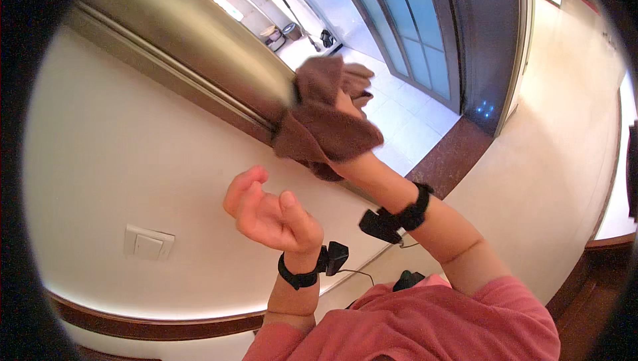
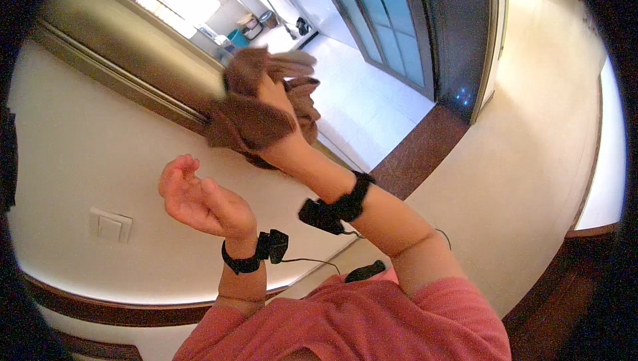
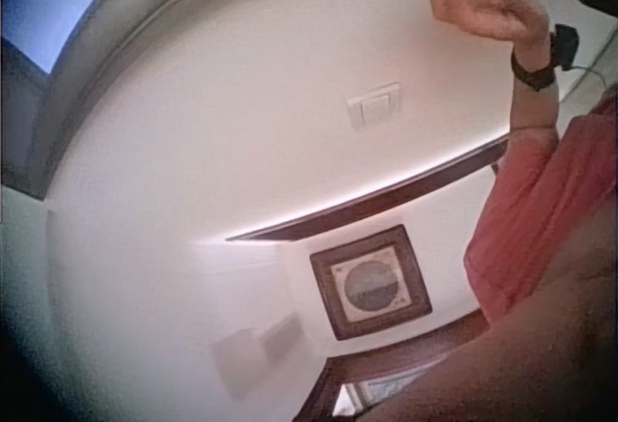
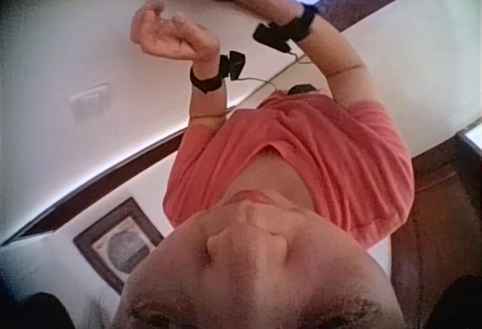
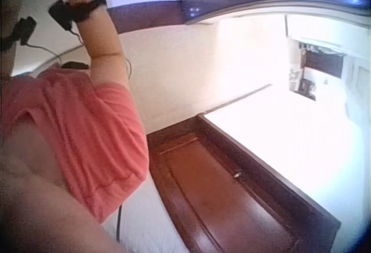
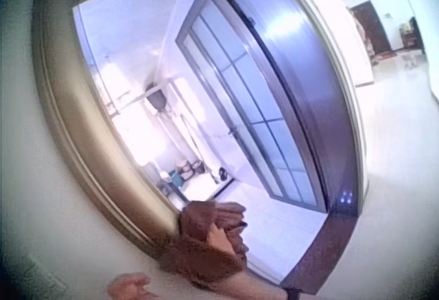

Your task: Cleaning the glass panels and frame of a shower door using a brown cloth.

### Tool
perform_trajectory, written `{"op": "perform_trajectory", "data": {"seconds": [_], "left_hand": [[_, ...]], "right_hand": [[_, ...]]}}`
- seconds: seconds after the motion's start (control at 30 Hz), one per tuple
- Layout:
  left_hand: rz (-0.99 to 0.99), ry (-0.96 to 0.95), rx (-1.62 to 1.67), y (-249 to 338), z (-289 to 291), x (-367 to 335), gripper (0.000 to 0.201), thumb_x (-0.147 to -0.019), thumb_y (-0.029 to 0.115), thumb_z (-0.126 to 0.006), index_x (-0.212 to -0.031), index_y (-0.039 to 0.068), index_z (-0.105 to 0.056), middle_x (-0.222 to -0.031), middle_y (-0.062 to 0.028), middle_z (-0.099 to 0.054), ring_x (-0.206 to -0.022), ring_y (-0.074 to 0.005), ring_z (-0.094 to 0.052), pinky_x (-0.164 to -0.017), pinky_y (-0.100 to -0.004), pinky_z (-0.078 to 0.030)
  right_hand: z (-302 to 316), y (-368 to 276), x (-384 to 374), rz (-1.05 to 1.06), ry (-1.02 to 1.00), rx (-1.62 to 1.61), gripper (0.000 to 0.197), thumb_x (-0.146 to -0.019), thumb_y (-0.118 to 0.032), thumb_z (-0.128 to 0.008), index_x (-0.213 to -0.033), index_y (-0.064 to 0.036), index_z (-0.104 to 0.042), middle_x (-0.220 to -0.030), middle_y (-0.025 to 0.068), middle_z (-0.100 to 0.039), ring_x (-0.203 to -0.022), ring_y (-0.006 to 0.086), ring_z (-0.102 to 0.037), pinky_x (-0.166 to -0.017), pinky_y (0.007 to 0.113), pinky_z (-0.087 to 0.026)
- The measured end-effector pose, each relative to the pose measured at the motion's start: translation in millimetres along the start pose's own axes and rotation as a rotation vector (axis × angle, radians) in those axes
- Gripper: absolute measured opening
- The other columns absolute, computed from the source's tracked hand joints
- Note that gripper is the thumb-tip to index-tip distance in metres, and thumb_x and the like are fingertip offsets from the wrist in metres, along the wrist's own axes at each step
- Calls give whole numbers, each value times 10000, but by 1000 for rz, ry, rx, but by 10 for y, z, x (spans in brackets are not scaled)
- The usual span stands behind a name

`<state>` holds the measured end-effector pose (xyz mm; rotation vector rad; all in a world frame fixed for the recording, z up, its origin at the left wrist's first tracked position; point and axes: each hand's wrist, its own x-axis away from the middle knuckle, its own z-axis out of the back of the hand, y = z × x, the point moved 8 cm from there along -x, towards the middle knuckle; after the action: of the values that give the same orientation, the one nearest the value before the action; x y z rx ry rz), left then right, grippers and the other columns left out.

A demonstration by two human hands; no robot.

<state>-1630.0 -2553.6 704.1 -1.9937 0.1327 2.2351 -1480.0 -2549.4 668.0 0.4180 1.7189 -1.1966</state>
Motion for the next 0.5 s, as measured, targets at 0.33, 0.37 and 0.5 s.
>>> {"op": "perform_trajectory", "data": {"seconds": [0.33,0.37,0.5], "left_hand": [[245,-367,-97,-137,-253,237,207,-811,24,-514,-1016,-2,-513,-1054,-157,-498,-896,-239,-495,-758,-327,-427],[263,-421,-86,-140,-323,282,225,-803,18,-520,-1027,-1,-524,-1085,-165,-496,-934,-263,-499,-794,-341,-423],[274,-456,-76,-152,-394,390,308,-783,17,-533,-1090,2,-511,-1156,-188,-478,-1038,-326,-475,-864,-373,-404]], "right_hand": [[98,512,358,-425,149,-742,373,-775,-166,-590,-1101,-9,-500,-1162,136,-480,-1080,238,-454,-877,317,-373],[128,392,333,-305,79,-458,440,-760,-159,-614,-1148,-18,-461,-1158,132,-485,-1063,226,-457,-896,315,-365],[6,292,285,-188,27,-147,560,-741,-142,-655,-1214,-18,-382,-1134,116,-475,-1050,186,-441,-915,288,-346]]}}
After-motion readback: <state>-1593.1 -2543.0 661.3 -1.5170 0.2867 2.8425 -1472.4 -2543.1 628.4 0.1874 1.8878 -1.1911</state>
